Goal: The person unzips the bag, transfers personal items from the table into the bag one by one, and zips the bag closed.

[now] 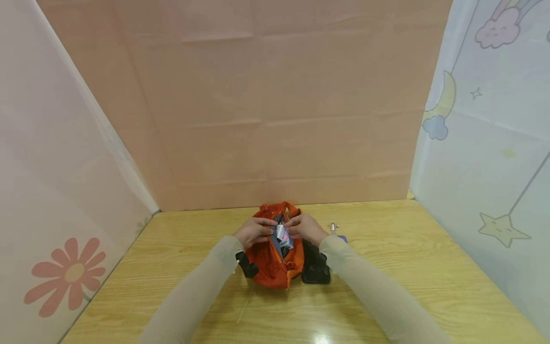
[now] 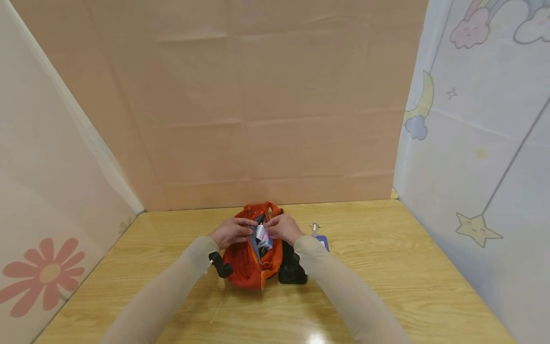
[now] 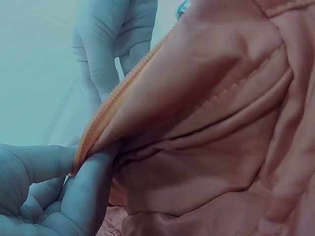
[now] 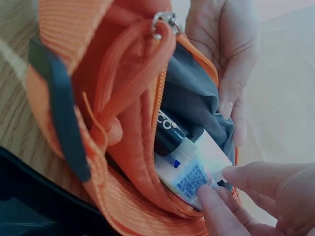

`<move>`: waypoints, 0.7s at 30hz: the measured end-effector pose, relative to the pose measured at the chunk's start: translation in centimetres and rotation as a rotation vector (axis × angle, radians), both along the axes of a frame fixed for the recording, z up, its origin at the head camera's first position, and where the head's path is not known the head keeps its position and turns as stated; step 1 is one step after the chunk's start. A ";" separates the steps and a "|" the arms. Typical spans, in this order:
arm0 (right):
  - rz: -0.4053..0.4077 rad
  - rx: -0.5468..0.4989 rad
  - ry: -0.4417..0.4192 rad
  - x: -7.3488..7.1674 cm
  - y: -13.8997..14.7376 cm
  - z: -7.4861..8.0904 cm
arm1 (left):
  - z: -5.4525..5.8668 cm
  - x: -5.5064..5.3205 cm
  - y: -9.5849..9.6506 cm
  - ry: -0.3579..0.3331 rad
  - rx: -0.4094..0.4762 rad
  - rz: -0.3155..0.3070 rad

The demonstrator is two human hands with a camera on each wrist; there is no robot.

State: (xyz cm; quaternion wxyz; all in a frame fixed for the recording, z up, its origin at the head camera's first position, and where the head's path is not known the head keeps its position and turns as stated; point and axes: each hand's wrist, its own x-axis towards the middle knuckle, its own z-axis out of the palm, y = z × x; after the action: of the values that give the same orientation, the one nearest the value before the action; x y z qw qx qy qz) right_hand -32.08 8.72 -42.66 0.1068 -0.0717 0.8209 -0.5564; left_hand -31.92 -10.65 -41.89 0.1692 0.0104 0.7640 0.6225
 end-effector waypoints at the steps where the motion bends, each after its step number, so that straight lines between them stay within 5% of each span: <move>1: 0.007 0.015 -0.001 0.0 0.0 0.0 | 0.0 0.0 0.0 0.004 0.000 -0.001; 21: 0.163 0.254 0.089 0.6 0.0 0.4 | 0.1 0.0 0.0 0.015 -0.011 0.015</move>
State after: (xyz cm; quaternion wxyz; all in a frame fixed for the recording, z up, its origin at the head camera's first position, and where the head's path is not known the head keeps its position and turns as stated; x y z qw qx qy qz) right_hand -31.50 8.75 -42.25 0.1231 -0.1487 0.8801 -0.4339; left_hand -31.93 -10.63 -41.82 0.1590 0.0085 0.7686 0.6196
